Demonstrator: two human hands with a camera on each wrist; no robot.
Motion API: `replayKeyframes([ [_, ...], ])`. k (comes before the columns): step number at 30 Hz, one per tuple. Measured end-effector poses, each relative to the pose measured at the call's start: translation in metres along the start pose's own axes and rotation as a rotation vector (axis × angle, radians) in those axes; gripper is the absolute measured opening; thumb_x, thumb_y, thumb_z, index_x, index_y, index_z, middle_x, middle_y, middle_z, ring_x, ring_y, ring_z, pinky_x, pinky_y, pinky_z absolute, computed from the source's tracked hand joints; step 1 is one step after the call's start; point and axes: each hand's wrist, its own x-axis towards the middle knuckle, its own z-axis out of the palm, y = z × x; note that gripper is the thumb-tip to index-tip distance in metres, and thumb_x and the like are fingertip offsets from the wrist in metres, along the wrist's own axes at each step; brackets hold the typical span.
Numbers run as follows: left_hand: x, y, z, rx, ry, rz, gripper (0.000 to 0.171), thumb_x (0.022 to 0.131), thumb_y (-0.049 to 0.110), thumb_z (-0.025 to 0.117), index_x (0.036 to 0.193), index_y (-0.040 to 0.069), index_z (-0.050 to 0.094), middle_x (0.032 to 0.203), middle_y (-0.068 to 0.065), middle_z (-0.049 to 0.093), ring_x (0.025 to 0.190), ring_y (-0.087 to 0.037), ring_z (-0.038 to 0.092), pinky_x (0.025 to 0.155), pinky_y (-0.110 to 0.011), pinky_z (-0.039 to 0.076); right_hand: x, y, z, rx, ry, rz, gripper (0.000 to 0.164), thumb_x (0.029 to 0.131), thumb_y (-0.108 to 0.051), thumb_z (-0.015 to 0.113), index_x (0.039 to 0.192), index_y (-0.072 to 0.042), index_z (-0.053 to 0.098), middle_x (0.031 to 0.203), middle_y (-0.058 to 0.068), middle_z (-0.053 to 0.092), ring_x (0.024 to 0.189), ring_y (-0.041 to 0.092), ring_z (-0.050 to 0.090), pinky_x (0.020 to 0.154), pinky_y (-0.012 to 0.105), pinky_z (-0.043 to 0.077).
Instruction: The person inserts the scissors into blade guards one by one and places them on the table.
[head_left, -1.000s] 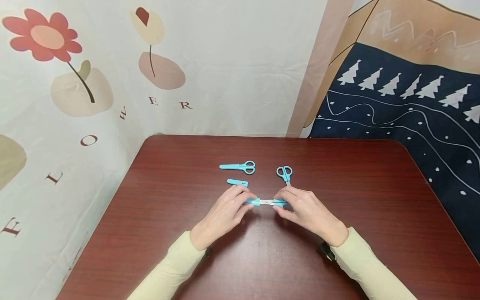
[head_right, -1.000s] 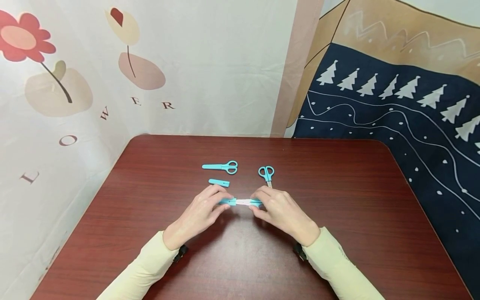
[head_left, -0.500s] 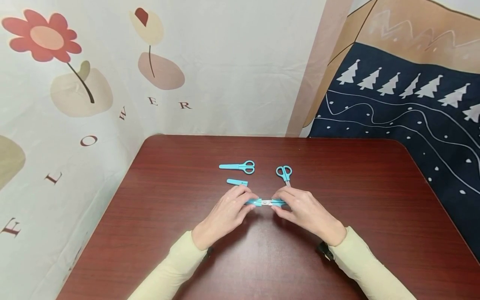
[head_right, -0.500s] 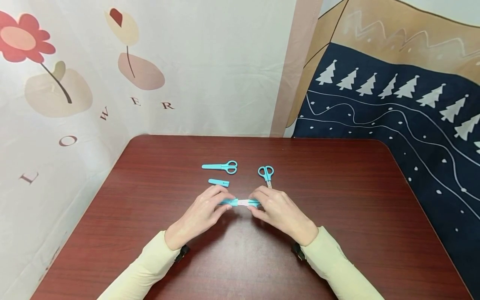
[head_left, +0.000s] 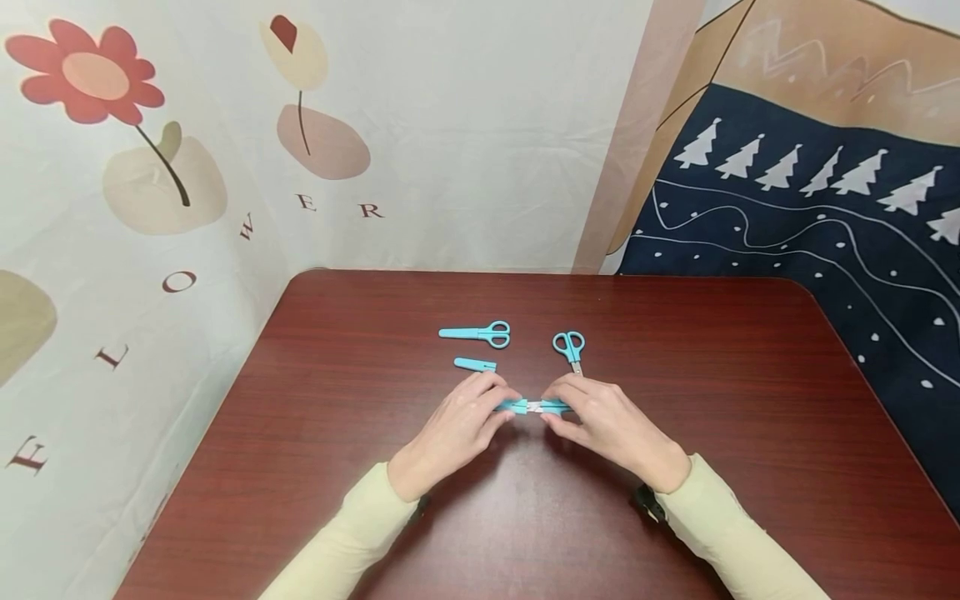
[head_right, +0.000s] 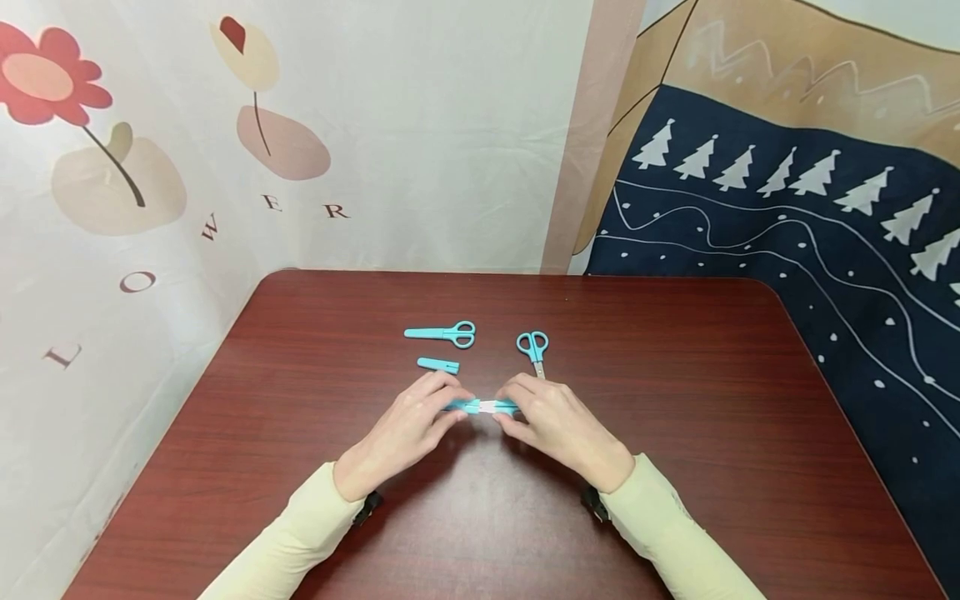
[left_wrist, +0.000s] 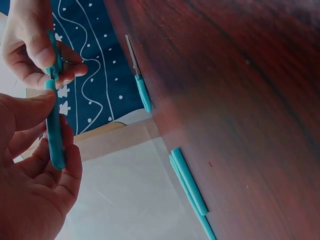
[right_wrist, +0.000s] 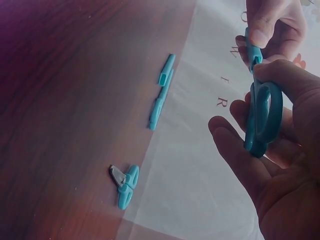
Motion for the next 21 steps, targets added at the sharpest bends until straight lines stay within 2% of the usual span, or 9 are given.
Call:
replayKeyframes([
  [13, 0.0015, 0.0024, 0.0024, 0.058, 0.0, 0.012, 0.014, 0.089, 0.012, 0.074, 0.103, 0.013, 0.072, 0.092, 0.004, 0.056, 0.084, -0.012, 0.052, 0.074, -0.022, 0.048, 0.0002, -0.0008, 0.0009, -0.016, -0.002, 0.004, 0.021, 0.083, -0.016, 0.08, 0.099, -0.012, 0.068, 0.092, -0.005, 0.065, 0.072, 0.008, 0.063, 0.065, 0.018, 0.054],
  [21, 0.003, 0.0037, 0.0039, 0.061, 0.013, 0.031, 0.014, 0.088, 0.012, 0.075, 0.102, 0.012, 0.073, 0.089, 0.003, 0.055, 0.082, -0.012, 0.051, 0.073, -0.022, 0.046, -0.0012, 0.0, 0.0013, -0.018, -0.003, 0.011, 0.02, 0.083, -0.016, 0.08, 0.099, -0.012, 0.068, 0.093, -0.005, 0.066, 0.072, 0.007, 0.062, 0.065, 0.017, 0.054],
])
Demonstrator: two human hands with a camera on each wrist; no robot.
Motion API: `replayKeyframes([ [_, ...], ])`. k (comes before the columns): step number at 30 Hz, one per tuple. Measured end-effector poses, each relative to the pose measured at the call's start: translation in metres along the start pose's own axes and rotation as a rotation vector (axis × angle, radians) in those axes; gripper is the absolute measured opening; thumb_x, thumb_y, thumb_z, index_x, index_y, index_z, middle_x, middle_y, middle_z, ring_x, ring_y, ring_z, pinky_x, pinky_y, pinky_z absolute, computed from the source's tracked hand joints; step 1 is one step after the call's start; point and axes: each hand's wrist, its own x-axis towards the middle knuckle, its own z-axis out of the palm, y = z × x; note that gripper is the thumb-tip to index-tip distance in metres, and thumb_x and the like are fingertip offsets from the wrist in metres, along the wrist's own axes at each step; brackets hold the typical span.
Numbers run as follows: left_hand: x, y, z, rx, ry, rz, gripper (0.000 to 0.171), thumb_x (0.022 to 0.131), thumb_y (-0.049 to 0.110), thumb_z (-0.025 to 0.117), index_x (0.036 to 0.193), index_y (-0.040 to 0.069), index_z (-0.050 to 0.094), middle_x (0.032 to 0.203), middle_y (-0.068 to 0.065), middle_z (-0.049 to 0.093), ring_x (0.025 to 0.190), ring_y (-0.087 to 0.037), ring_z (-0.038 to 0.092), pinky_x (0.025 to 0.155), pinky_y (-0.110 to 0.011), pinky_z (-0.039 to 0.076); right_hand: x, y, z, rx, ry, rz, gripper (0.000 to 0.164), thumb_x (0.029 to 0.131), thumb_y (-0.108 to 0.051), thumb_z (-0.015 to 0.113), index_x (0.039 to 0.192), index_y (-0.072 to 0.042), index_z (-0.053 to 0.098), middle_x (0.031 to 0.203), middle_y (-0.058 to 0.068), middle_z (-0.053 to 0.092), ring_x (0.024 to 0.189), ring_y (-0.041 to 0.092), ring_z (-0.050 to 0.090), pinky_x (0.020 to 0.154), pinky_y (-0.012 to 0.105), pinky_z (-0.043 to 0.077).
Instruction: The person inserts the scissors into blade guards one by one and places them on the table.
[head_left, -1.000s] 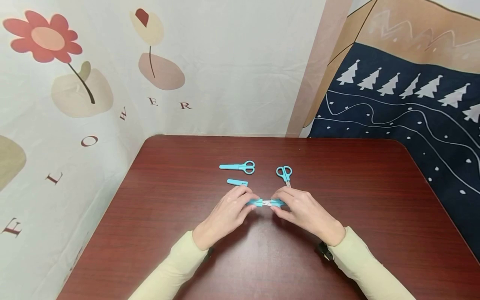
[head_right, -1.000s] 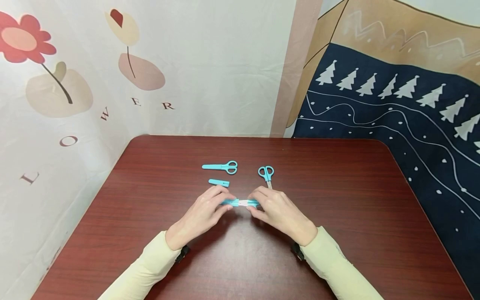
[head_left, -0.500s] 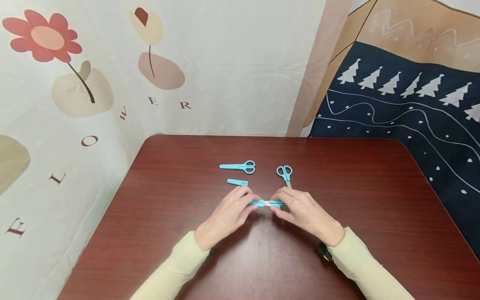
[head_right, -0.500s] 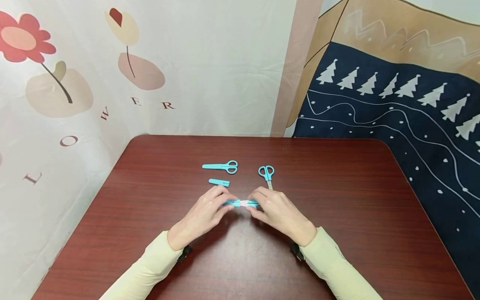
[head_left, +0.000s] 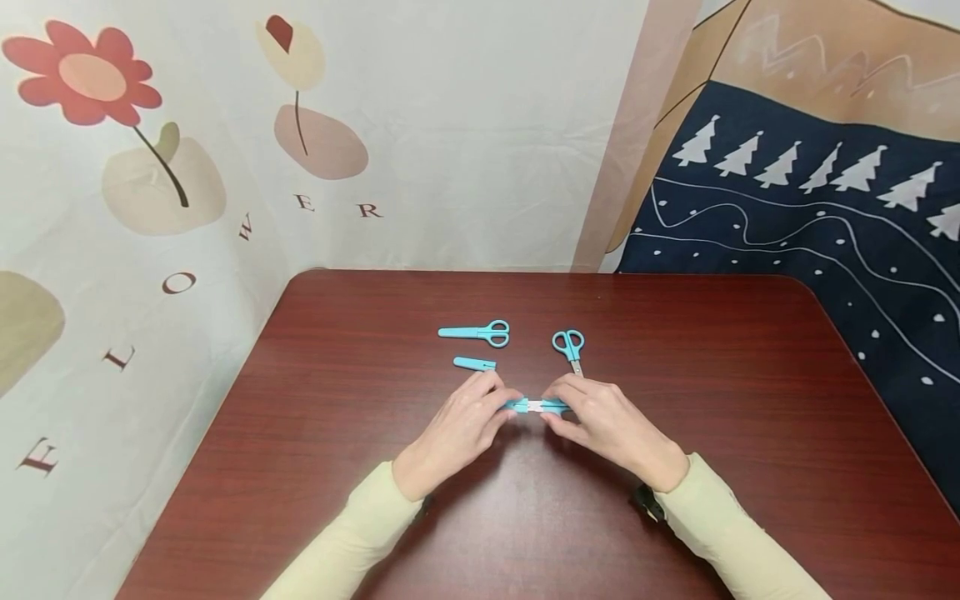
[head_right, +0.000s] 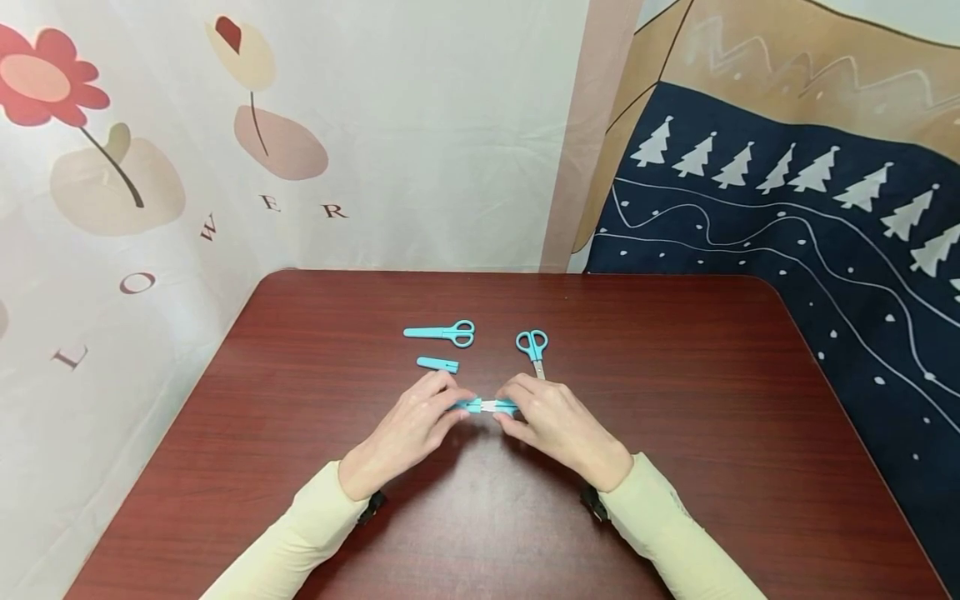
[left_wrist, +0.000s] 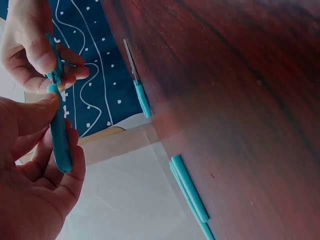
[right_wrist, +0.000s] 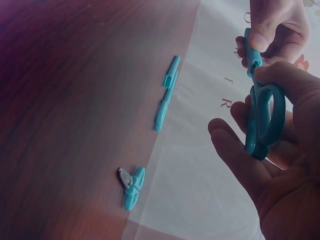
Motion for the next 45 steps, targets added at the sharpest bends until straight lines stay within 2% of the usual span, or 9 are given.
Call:
replayKeyframes([
  [15, 0.003, 0.0011, 0.0028, -0.011, 0.017, 0.009, 0.014, 0.088, 0.012, 0.076, 0.102, 0.01, 0.073, 0.087, 0.002, 0.055, 0.082, -0.012, 0.051, 0.073, -0.022, 0.045, -0.0012, 0.0002, 0.0002, 0.005, 0.009, 0.0, 0.021, 0.083, -0.015, 0.08, 0.098, -0.011, 0.068, 0.092, -0.004, 0.067, 0.071, 0.008, 0.064, 0.064, 0.016, 0.053],
  [25, 0.0035, -0.0012, 0.0038, -0.056, 0.041, 0.032, 0.014, 0.087, 0.011, 0.075, 0.101, 0.01, 0.073, 0.087, 0.001, 0.055, 0.082, -0.013, 0.051, 0.073, -0.022, 0.045, -0.0013, 0.0008, 0.0004, 0.011, 0.01, -0.001, 0.022, 0.082, -0.015, 0.081, 0.099, -0.01, 0.068, 0.091, -0.003, 0.067, 0.071, 0.008, 0.063, 0.064, 0.016, 0.053],
  [31, 0.0048, -0.0023, 0.0037, -0.077, 0.034, 0.043, 0.013, 0.089, 0.01, 0.073, 0.102, 0.01, 0.072, 0.086, 0.002, 0.054, 0.082, -0.012, 0.051, 0.073, -0.022, 0.045, -0.0008, 0.0016, 0.0003, 0.013, 0.017, -0.01, 0.02, 0.083, -0.014, 0.081, 0.098, -0.01, 0.068, 0.091, -0.004, 0.066, 0.072, 0.008, 0.064, 0.065, 0.017, 0.054],
  [45, 0.0077, -0.0028, 0.0044, -0.016, 0.011, 0.075, 0.016, 0.088, 0.01, 0.075, 0.104, 0.009, 0.073, 0.087, 0.001, 0.053, 0.084, -0.013, 0.051, 0.075, -0.022, 0.045, 0.0003, 0.0024, 0.0011, -0.003, 0.032, -0.016, 0.019, 0.083, -0.014, 0.08, 0.097, -0.011, 0.068, 0.091, -0.005, 0.066, 0.073, 0.006, 0.062, 0.065, 0.017, 0.053],
])
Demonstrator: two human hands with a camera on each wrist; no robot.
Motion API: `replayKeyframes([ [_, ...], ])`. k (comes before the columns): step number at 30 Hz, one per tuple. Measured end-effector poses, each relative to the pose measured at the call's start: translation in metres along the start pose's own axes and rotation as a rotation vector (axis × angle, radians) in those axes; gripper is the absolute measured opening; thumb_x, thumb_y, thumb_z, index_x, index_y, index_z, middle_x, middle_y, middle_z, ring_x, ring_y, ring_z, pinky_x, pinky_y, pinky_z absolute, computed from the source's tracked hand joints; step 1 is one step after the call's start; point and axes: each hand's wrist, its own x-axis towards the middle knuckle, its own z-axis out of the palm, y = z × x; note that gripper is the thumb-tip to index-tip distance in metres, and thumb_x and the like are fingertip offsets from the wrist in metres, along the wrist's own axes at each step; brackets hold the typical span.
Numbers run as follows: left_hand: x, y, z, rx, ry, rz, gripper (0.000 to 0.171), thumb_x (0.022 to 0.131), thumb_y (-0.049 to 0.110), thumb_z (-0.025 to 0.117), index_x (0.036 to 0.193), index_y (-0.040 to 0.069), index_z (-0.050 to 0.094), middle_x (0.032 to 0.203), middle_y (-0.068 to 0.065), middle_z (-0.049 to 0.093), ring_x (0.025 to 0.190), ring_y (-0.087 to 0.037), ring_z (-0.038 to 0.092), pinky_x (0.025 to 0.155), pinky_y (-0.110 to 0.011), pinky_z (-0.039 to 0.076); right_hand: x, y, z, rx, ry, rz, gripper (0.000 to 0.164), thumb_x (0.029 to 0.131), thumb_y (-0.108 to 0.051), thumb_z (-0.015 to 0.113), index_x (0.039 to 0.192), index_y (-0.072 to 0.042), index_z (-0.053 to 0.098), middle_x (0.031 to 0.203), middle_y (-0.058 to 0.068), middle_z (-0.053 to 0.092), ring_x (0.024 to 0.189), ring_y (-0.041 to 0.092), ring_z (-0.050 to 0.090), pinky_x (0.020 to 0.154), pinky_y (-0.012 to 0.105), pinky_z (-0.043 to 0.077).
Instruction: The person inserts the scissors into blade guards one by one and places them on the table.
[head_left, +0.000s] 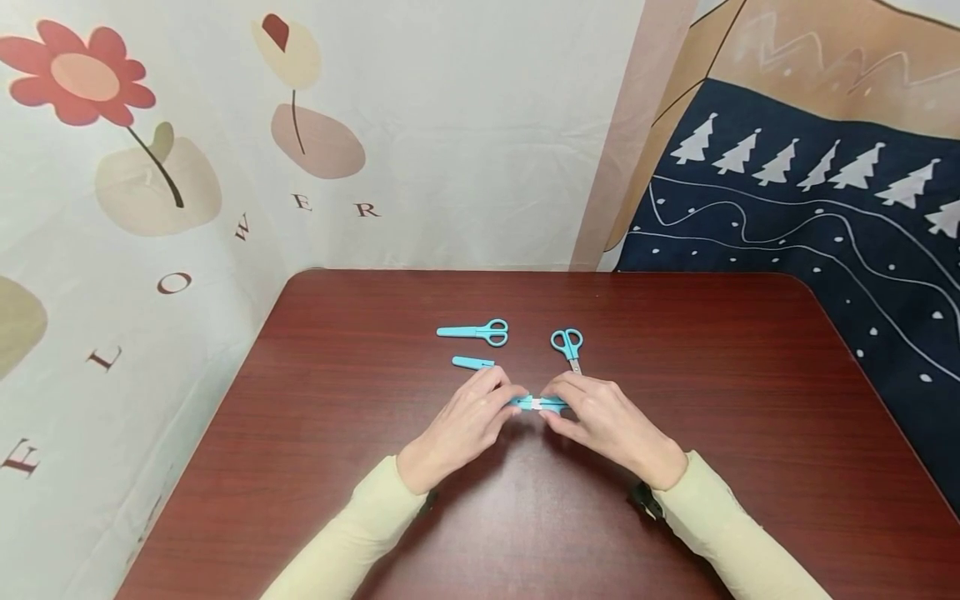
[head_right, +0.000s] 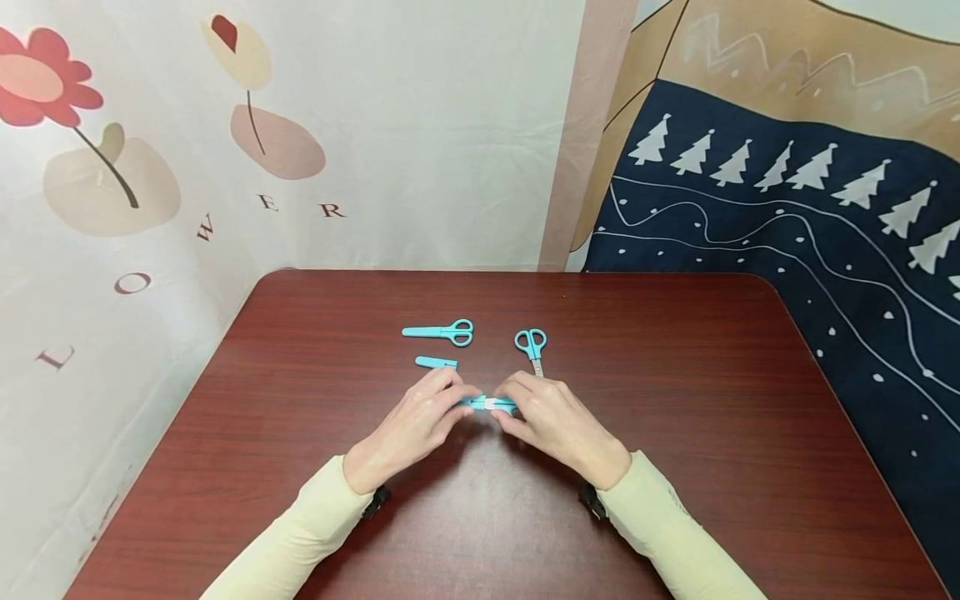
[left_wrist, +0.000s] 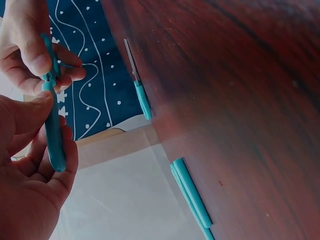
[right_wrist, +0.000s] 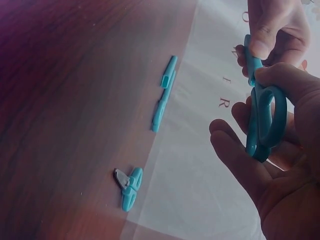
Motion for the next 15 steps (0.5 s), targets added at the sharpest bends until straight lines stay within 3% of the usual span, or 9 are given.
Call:
replayKeyframes([
  [15, 0.0031, 0.0044, 0.0006, 0.008, 0.021, 0.013, 0.016, 0.087, 0.009, 0.075, 0.103, 0.009, 0.072, 0.088, 0.0, 0.053, 0.084, -0.014, 0.052, 0.076, -0.023, 0.046, 0.0, -0.0011, -0.0018, -0.022, 0.008, -0.005, 0.021, 0.082, -0.014, 0.081, 0.098, -0.011, 0.068, 0.092, -0.004, 0.067, 0.074, 0.005, 0.062, 0.065, 0.018, 0.055],
])
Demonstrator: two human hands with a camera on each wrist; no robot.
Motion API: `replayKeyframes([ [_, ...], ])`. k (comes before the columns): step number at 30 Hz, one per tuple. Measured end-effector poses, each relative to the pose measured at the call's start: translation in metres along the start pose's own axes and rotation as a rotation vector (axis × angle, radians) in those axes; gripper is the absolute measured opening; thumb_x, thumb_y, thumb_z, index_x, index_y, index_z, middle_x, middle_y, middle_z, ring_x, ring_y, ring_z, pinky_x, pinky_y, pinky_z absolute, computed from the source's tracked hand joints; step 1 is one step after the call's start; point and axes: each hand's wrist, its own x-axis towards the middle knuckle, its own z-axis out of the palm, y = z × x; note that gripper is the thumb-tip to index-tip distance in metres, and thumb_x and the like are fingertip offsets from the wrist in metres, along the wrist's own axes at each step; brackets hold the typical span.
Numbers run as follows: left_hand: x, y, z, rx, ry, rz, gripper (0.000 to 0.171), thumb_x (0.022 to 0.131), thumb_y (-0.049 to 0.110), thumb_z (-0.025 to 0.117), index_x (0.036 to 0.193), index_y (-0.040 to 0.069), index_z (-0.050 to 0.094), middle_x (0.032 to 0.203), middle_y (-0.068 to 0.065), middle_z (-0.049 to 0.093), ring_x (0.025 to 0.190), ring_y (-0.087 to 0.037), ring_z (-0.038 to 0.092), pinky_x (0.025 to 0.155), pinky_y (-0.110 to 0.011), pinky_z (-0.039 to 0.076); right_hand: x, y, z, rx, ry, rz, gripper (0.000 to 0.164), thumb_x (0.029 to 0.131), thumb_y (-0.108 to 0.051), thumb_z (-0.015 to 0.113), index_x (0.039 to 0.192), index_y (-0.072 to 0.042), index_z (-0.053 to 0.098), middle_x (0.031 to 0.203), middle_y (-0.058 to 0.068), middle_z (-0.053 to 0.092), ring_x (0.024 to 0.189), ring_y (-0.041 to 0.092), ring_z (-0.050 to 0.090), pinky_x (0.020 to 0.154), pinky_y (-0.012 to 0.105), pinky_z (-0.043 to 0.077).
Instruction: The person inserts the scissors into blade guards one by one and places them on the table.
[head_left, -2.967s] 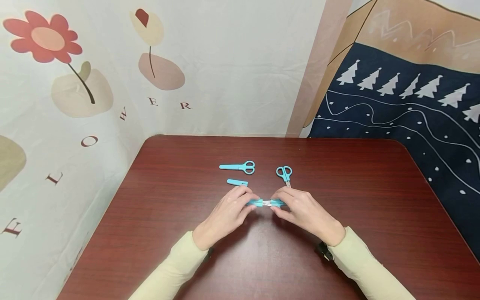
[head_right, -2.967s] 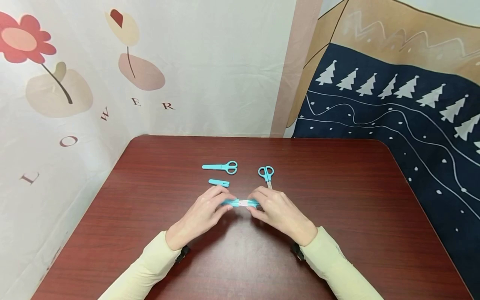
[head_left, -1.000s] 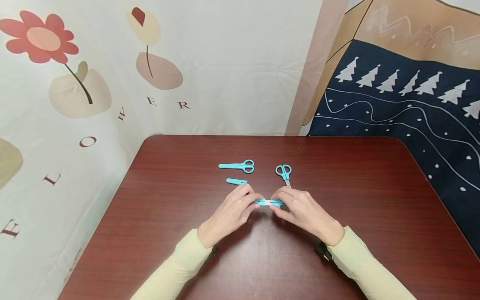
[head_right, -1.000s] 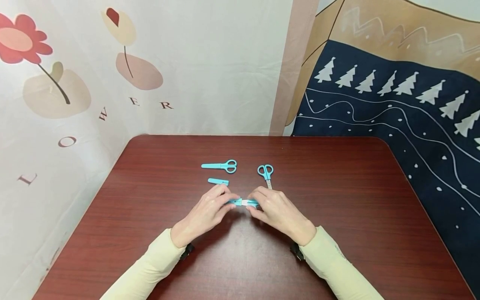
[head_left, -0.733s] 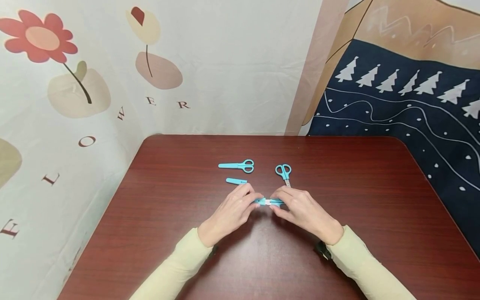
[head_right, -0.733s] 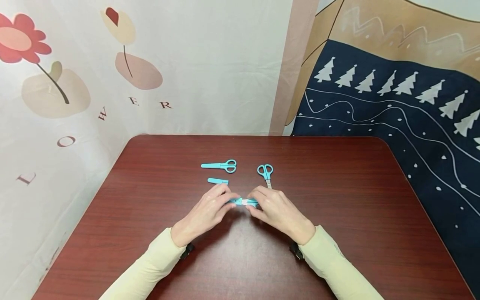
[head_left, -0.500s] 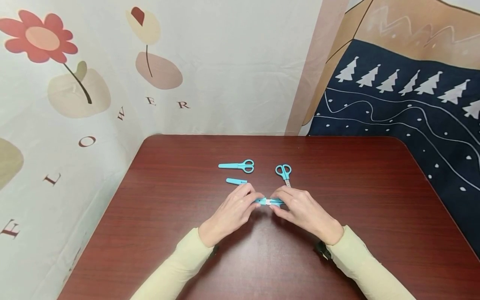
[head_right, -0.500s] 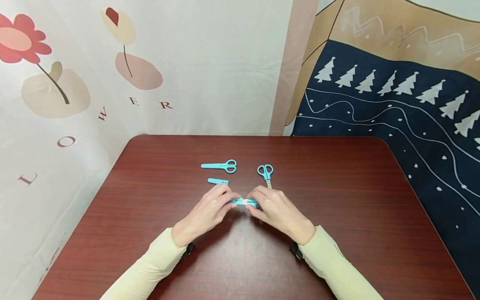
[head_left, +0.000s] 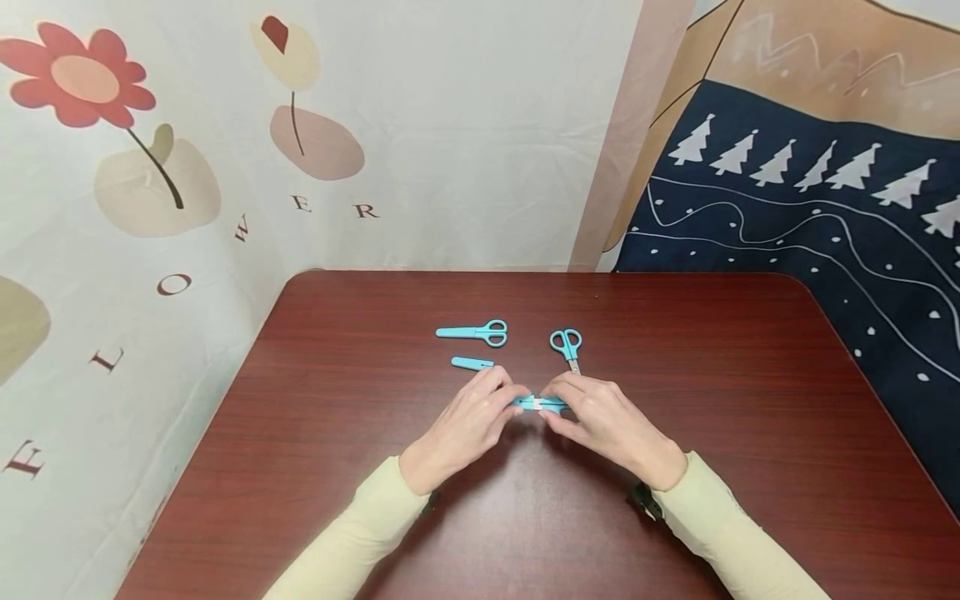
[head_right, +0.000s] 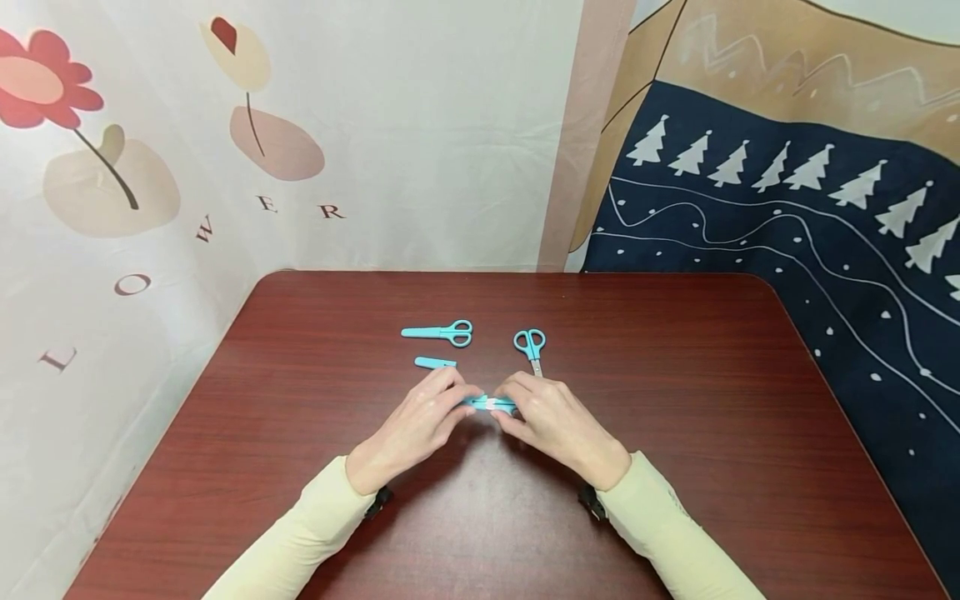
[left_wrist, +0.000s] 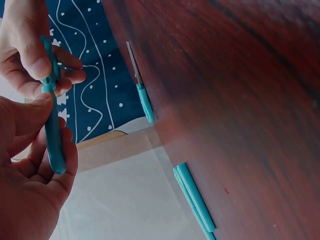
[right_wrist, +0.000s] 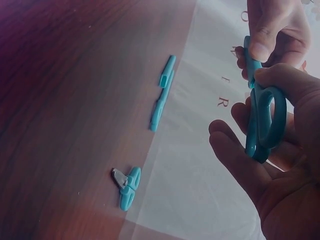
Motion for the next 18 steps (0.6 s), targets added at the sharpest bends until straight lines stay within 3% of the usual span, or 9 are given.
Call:
replayKeyframes([
  [18, 0.0003, 0.0019, 0.0018, 0.001, 0.0, -0.019, 0.016, 0.089, 0.012, 0.074, 0.104, 0.009, 0.072, 0.089, 0.001, 0.054, 0.084, -0.015, 0.053, 0.076, -0.023, 0.046, 0.0012, -0.0016, 0.0008, 0.025, 0.0, 0.007, 0.021, 0.082, -0.014, 0.081, 0.098, -0.01, 0.068, 0.091, -0.004, 0.067, 0.074, 0.004, 0.063, 0.067, 0.018, 0.055],
])
